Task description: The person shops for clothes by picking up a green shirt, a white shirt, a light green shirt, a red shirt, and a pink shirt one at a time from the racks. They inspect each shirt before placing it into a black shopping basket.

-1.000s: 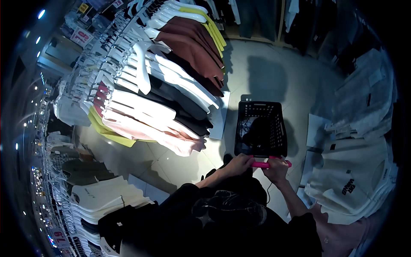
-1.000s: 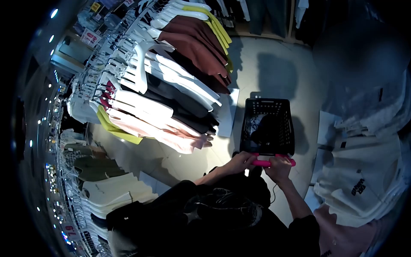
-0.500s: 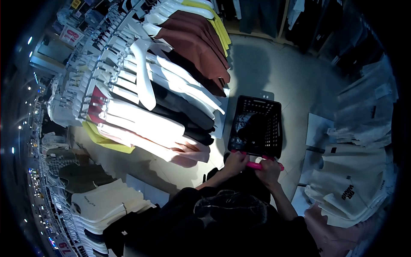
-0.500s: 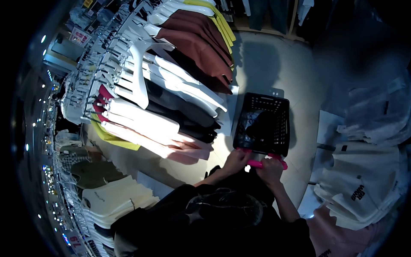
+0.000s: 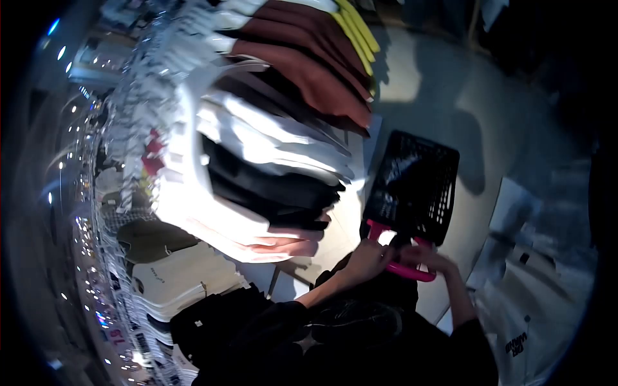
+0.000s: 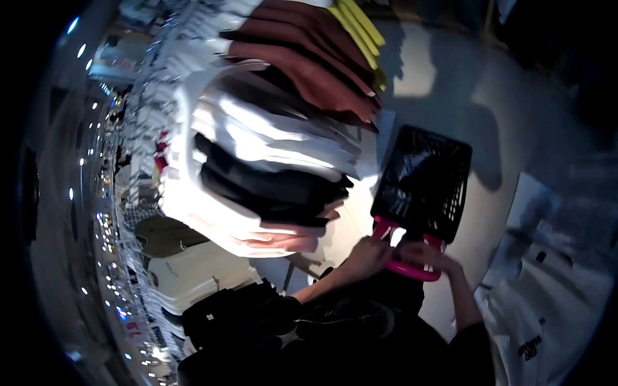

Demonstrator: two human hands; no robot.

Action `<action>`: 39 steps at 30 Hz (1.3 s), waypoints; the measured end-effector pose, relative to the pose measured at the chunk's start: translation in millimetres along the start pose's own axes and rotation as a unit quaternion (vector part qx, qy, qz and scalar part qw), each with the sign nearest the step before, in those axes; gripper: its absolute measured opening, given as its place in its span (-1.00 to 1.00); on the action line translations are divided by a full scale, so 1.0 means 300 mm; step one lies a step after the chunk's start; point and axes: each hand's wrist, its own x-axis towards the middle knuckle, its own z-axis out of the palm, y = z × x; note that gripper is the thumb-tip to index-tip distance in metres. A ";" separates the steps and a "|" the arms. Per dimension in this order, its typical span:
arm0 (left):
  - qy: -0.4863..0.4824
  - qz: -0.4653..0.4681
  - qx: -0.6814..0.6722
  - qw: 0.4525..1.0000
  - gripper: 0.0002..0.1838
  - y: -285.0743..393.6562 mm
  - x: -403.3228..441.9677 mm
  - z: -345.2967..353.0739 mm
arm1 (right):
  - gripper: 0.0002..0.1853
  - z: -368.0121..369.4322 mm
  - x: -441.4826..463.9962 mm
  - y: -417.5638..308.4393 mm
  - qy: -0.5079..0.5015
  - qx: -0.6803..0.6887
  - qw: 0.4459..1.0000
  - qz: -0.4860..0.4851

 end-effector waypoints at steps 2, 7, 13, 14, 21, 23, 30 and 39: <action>-0.009 -0.081 -0.026 0.996 -0.76 0.057 0.029 -0.006 | -0.66 -0.211 0.184 0.138 -0.090 0.146 0.985 -0.018; 0.089 -0.077 -0.059 0.991 -0.73 0.108 0.048 0.008 | -0.75 -0.640 0.625 0.627 0.188 -0.163 0.968 0.036; 0.115 -0.049 -0.049 0.991 -0.58 0.038 0.061 0.053 | -0.51 -0.889 0.973 0.911 0.233 -0.151 0.945 0.170; 0.108 -0.045 -0.041 0.992 -0.52 0.039 0.059 0.052 | -0.46 -0.902 1.002 0.894 0.203 -0.141 0.956 0.159; 0.042 -0.167 0.027 0.985 -0.38 0.058 0.052 0.038 | -0.24 -1.059 1.468 1.367 0.222 -0.279 0.899 0.256; 0.038 -0.194 0.027 0.980 -0.39 0.049 0.034 0.047 | -0.20 -1.156 1.513 1.351 0.185 -0.273 0.906 0.264; -0.028 -0.215 0.047 0.975 -0.42 0.031 0.007 0.027 | -0.23 -1.301 1.617 1.469 0.193 -0.257 0.907 0.272; -0.017 -0.245 0.019 0.969 -0.47 0.032 0.009 0.019 | -0.52 -1.190 1.510 1.361 0.341 -0.044 0.936 0.073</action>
